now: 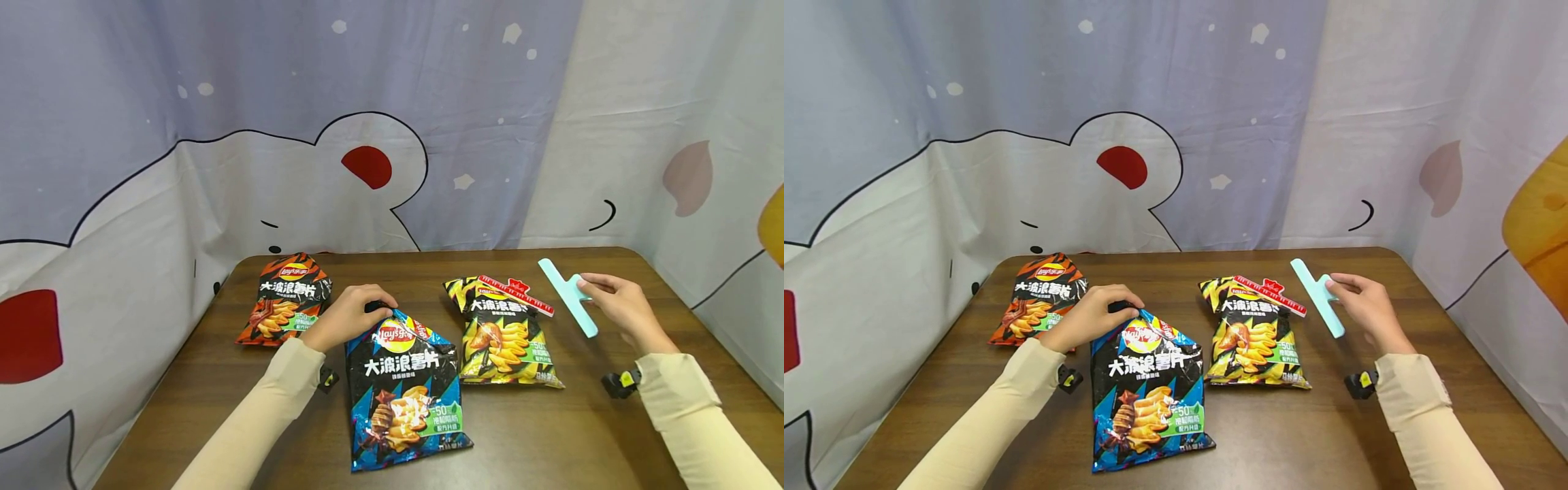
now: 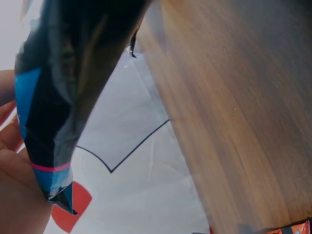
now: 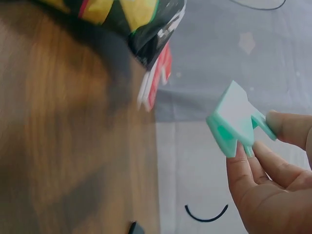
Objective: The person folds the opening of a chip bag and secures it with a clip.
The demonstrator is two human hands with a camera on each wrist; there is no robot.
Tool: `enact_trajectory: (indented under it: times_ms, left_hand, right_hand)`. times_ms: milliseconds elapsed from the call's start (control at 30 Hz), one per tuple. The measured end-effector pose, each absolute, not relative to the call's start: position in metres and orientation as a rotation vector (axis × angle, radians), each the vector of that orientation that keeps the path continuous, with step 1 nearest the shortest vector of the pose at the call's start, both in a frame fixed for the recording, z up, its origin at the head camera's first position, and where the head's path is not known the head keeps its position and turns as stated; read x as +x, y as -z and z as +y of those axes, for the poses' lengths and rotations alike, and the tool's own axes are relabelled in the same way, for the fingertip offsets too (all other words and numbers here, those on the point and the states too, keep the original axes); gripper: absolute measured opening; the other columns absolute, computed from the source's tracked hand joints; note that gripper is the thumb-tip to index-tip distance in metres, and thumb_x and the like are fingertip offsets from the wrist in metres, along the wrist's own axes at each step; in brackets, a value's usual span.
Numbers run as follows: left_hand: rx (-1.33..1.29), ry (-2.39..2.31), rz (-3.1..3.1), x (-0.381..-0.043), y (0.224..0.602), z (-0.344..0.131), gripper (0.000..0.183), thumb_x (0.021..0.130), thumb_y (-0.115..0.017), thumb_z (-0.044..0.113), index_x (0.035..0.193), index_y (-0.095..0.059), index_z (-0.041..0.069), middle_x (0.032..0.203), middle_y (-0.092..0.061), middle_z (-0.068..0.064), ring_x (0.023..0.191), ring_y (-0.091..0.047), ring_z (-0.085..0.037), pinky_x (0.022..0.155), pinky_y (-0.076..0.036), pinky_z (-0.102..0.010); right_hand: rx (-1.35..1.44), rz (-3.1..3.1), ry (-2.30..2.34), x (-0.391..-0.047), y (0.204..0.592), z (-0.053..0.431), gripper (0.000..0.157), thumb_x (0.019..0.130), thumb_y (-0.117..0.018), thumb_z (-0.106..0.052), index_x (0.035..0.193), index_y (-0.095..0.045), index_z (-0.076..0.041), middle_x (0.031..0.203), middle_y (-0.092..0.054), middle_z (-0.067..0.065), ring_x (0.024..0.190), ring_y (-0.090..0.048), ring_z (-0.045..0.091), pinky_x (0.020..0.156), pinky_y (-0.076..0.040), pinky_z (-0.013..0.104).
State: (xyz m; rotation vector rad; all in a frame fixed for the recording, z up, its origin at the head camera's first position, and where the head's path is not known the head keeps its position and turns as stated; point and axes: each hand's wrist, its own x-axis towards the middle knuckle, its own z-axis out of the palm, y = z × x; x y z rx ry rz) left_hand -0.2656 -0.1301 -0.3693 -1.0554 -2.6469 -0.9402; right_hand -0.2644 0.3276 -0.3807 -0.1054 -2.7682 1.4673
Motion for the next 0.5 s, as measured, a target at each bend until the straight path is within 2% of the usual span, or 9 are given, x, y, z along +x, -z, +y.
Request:
enact_trajectory:
  times_ms: [33,100,300,500]
  left_hand:
    - [-1.055,0.941,-2.647,-0.265,0.369,-0.130,0.014,0.091,-0.066,0.013,0.103,-0.072,0.012,0.103,-0.069,-0.001,0.096,-0.065,-0.014,0.085,-0.053,-0.031]
    - [-1.056,0.940,-2.645,-0.265,0.369,-0.130,0.014,0.091,-0.066,0.013,0.104,-0.072,0.012,0.103,-0.069,-0.001,0.095,-0.065,-0.014,0.085,-0.053,-0.031]
    - [-1.056,0.939,-2.643,-0.265,0.368,-0.131,0.014,0.091,-0.066,0.013,0.104,-0.072,0.012,0.102,-0.069,-0.001,0.094,-0.065,-0.014,0.084,-0.053,-0.031]
    - [-1.048,0.937,-2.647,-0.264,0.367,-0.130,0.015,0.091,-0.066,0.013,0.104,-0.072,0.012,0.103,-0.069,-0.001,0.095,-0.065,-0.015,0.085,-0.053,-0.032]
  right_hand:
    - [-0.099,-2.771,-1.476,-0.264,0.379,0.325,0.076,0.095,-0.048,-0.053,0.146,-0.036,0.002,0.143,-0.041,0.030,0.074,-0.053,-0.016,0.098,-0.039,0.057]
    - [-0.088,-2.772,-1.490,-0.264,0.376,0.321,0.076,0.095,-0.049,-0.053,0.146,-0.036,0.002,0.143,-0.041,0.030,0.074,-0.053,-0.016,0.099,-0.037,0.058]
    - [-0.060,-2.782,-1.524,-0.265,0.369,0.308,0.073,0.095,-0.051,-0.052,0.146,-0.038,-0.002,0.140,-0.046,0.022,0.082,-0.058,-0.012,0.098,-0.041,0.048]
    - [-0.017,-2.805,-1.558,-0.263,0.361,0.298,0.072,0.095,-0.050,-0.051,0.149,-0.035,-0.006,0.144,-0.042,0.027,0.084,-0.057,-0.010,0.103,-0.036,0.058]
